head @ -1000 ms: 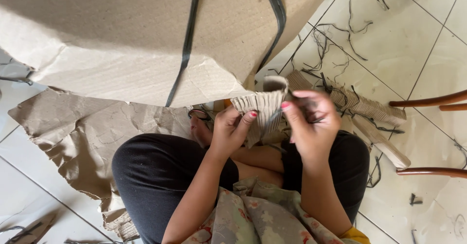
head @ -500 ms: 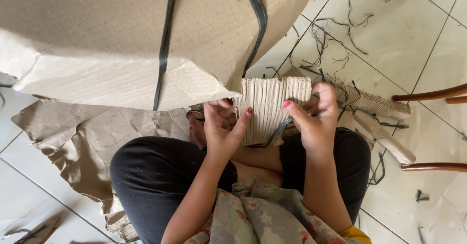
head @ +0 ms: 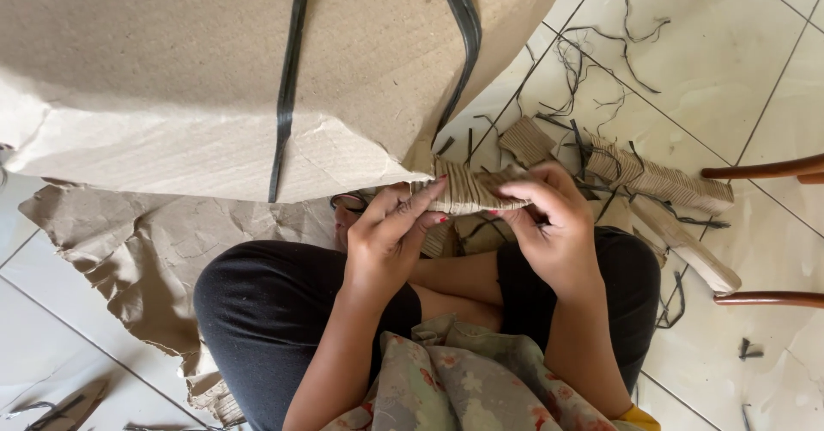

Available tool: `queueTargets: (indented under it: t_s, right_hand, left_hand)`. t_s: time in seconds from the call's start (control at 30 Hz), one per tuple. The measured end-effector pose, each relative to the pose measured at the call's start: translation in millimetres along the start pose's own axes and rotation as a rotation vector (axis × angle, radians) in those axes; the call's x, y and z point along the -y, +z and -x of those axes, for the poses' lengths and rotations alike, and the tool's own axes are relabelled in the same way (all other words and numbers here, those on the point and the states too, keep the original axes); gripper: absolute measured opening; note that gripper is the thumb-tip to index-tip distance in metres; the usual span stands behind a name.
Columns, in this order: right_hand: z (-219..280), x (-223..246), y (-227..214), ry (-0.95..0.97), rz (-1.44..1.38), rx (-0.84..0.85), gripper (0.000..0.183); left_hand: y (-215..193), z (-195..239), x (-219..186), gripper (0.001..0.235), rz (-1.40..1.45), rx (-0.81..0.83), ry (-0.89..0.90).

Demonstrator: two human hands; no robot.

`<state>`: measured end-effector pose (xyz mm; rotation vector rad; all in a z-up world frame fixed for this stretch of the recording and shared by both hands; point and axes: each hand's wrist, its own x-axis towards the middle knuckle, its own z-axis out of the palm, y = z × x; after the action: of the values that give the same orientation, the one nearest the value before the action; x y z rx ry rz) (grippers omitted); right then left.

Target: Packaging a furniture piece by wrapping legs with cardboard and securing with plastic ties

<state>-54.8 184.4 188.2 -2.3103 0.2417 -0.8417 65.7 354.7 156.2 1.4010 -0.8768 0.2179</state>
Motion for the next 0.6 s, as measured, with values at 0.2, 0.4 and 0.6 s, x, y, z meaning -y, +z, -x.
queueTargets:
  t_s: [0.2,0.4,0.6]
  right_hand:
    - [-31,10,10,-0.2,0.072,-0.086,0.012]
    - [-60,47,23,-0.241,0.06,-0.096,0.024]
    - [-56,35,37,-0.254,0.038,-0.103,0.028]
  left_hand:
    - [-18,-13,-10,0.025,-0.439,-0.103,0.157]
    - [-39,-12,-14,0.027,-0.474,-0.4,0.395]
    - [-71,-46,17,0.034,-1.037,-0.292,0.283]
